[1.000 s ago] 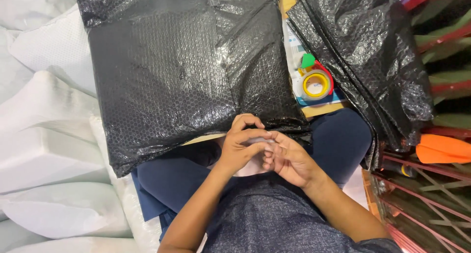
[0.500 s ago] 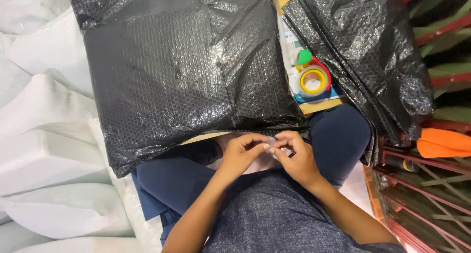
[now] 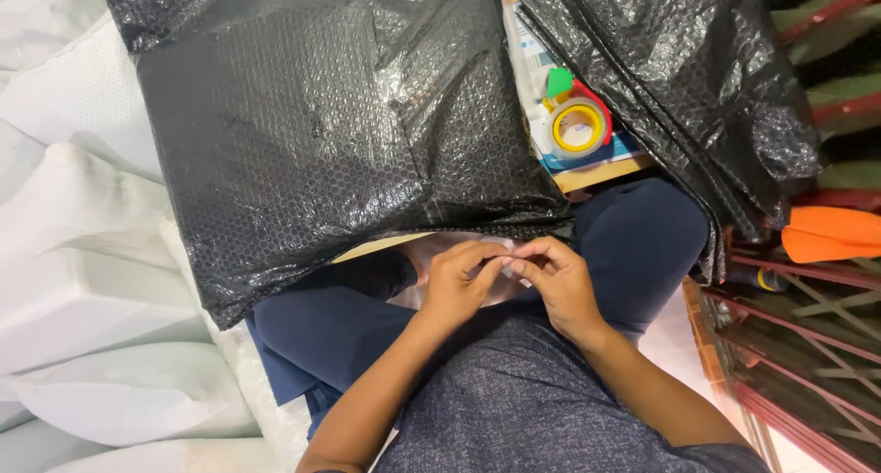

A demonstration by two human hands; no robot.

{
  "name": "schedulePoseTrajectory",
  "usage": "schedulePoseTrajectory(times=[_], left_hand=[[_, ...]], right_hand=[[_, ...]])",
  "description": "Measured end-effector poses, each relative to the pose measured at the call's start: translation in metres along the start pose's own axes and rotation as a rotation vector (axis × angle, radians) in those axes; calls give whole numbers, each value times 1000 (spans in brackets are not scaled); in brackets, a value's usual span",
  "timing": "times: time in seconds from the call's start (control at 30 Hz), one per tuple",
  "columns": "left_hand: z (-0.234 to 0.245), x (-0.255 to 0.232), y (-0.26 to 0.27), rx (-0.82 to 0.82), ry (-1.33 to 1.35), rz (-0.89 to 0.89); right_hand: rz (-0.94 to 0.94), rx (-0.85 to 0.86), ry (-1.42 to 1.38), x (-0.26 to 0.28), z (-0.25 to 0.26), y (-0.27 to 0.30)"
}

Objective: Wrapping a pillow in black bubble wrap and sealing it with adhesive tape using a dispenser.

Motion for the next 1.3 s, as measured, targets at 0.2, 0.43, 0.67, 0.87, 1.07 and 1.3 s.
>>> schedulePoseTrajectory(times=[0.2, 0.43, 0.67, 0.87, 1.07, 1.3], left_hand=[[-16, -8, -6, 40, 15, -66], [1, -36, -42, 16, -418, -446], [-8, 2, -60, 83, -832, -545], [-12, -3, -58, 71, -867, -539], [-22, -8, -54, 25, -951, -526], [-43, -2, -68, -13, -1058, -574]], right_hand=[[346, -4, 179, 25, 14, 5], [667, -32, 617, 32, 76, -15], [1232, 170, 981, 25, 62, -36], [968, 122, 543, 49, 64, -61], [760, 171, 268, 27, 70, -97], [598, 196, 147, -3, 62, -130]])
Point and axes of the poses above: each hand's wrist, its own y-axis away from the middle knuckle, its own z-axis out of the back of the hand, x = y × z, the point moved 6 cm from there along -y, towards the middle knuckle, and after that the axes turned 8 degrees about z, right-handed, at the moved point
